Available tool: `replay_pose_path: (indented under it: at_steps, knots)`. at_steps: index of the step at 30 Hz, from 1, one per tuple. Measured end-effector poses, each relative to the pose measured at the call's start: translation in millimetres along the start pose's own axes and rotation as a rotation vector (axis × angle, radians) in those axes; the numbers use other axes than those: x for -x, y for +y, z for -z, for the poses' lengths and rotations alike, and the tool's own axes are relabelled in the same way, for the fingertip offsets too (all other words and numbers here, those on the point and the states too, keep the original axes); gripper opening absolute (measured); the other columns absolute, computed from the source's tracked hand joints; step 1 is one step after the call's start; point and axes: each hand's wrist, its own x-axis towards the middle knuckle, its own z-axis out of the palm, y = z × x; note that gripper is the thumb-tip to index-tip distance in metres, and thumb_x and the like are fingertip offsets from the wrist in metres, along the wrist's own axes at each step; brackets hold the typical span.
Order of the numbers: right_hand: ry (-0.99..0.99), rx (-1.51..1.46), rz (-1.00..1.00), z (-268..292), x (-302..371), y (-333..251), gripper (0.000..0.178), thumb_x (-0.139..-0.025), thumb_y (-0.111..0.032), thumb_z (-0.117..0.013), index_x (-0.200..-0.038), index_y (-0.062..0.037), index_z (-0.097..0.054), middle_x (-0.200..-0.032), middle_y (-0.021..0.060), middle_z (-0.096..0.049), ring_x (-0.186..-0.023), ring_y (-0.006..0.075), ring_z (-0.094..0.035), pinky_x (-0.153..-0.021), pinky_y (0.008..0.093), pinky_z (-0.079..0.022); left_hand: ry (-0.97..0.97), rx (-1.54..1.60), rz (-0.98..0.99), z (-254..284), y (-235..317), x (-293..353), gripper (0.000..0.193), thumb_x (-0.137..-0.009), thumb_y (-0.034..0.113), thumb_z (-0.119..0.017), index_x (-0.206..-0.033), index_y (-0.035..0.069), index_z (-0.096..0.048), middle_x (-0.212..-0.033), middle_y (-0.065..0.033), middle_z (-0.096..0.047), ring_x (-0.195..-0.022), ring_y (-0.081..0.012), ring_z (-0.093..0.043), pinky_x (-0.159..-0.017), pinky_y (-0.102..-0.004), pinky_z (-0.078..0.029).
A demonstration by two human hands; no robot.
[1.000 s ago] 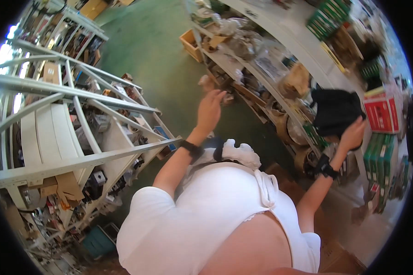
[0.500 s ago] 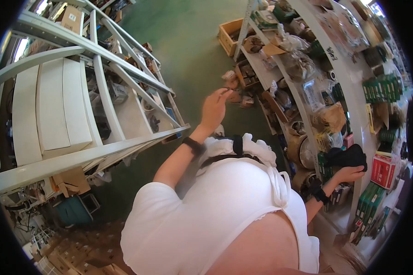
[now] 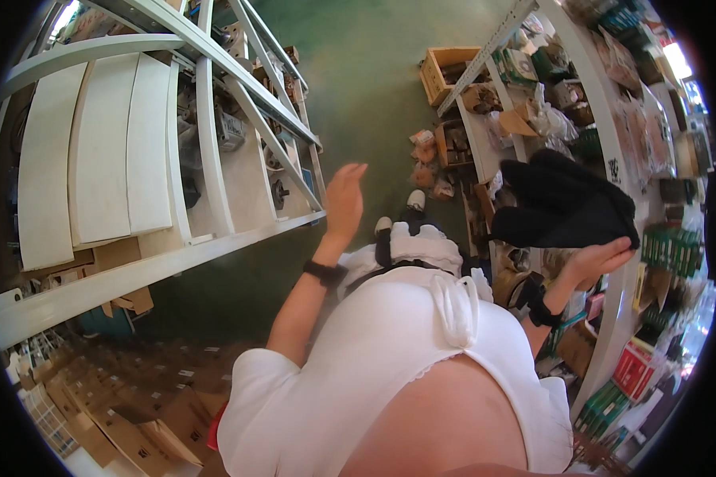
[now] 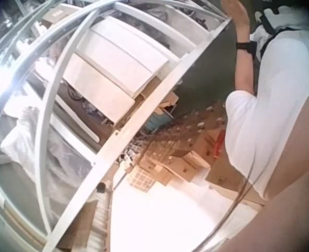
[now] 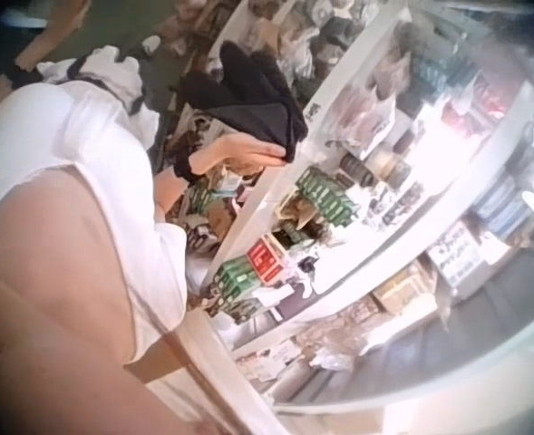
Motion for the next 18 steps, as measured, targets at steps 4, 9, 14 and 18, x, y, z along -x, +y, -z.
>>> replay_pose_path:
  at_steps: [4, 9, 14, 18]
  knots:
    - [-0.206, -0.383, 0.087, -64.3, 2.3, -8.8, 0.041, -0.092, -0.027, -0.039, -0.11, 0.0089, -0.044, -0.108, 0.0206, -0.052, -0.093, 0.0243, -0.052, -0.085, 0.0305, -0.04, 0.031, -0.052, 0.139, 7.2, 2.1, -2.6, 0.037, -0.073, -0.006, -0.047, -0.107, 0.008, -0.053, -0.106, -0.0111, -0.051, -0.097, -0.0297, -0.05, -0.081, -0.0369, -0.04]
    - [-0.464, -0.591, 0.104, -126.2, 18.3, -38.3, 0.031, -0.093, -0.022, -0.037, -0.107, 0.0024, -0.048, -0.107, 0.0131, -0.053, -0.094, 0.0218, -0.05, -0.087, 0.0305, -0.036, 0.162, -0.187, 0.2, -0.7, 8.1, -25.3, 0.036, -0.072, -0.005, -0.047, -0.105, 0.008, -0.054, -0.104, -0.0113, -0.052, -0.096, -0.0294, -0.05, -0.081, -0.0368, -0.04]
    - [-0.68, -0.7, 0.156, -162.5, 30.4, -48.9, 0.031, -0.093, -0.022, -0.035, -0.109, 0.0018, -0.048, -0.104, 0.0128, -0.053, -0.094, 0.0213, -0.05, -0.086, 0.0284, -0.035, 0.157, -0.243, 0.185, -12.9, 28.6, -69.2, 0.036, -0.07, -0.006, -0.047, -0.102, 0.008, -0.057, -0.098, -0.01, -0.053, -0.09, -0.0278, -0.051, -0.077, -0.0349, -0.042]
    - [-0.828, -0.715, 0.08, -193.2, 34.0, -49.5, 0.027, -0.093, -0.017, -0.034, -0.107, 0.0004, -0.048, -0.105, 0.0126, -0.052, -0.095, 0.0221, -0.049, -0.087, 0.03, -0.035, 0.21, -0.295, 0.158, -12.2, 36.8, -95.6, 0.036, -0.069, -0.006, -0.048, -0.1, 0.008, -0.059, -0.093, -0.0084, -0.054, -0.086, -0.0265, -0.052, -0.074, -0.0342, -0.043]
